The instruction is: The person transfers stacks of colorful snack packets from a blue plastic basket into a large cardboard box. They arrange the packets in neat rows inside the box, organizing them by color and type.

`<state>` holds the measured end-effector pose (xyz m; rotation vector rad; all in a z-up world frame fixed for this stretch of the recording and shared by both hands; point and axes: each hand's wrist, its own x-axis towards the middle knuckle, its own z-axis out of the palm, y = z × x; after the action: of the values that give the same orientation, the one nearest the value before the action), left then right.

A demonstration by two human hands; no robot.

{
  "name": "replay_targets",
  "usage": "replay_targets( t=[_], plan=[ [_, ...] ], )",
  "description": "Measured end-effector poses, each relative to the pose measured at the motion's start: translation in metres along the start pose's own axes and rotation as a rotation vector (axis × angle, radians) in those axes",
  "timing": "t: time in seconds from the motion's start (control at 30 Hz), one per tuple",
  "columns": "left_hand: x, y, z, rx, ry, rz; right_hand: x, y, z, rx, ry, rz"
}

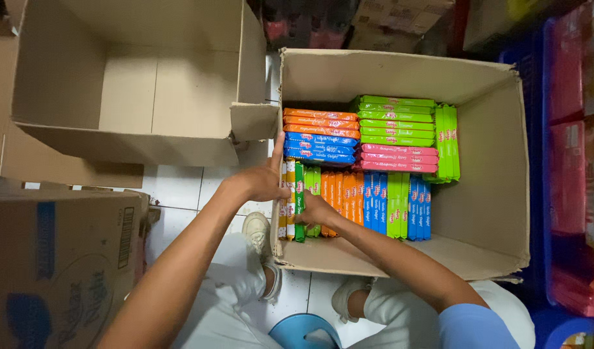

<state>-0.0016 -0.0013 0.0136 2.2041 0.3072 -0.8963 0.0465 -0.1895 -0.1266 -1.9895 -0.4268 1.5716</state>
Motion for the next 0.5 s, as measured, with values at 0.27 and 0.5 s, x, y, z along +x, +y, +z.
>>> replay_targets(
  t=[0.27, 0.5],
  plan=[
    [0.012, -0.011, 0.009, 0.057, 0.006, -0.017, 0.033, 0.049, -0.013, 0.039, -0.069, 0.096],
    [0.003, 0.007, 0.000, 0.322, 0.005, -0.180, -0.008, 0.044, -0.060, -0.526, -0.136, -0.078]
  ],
)
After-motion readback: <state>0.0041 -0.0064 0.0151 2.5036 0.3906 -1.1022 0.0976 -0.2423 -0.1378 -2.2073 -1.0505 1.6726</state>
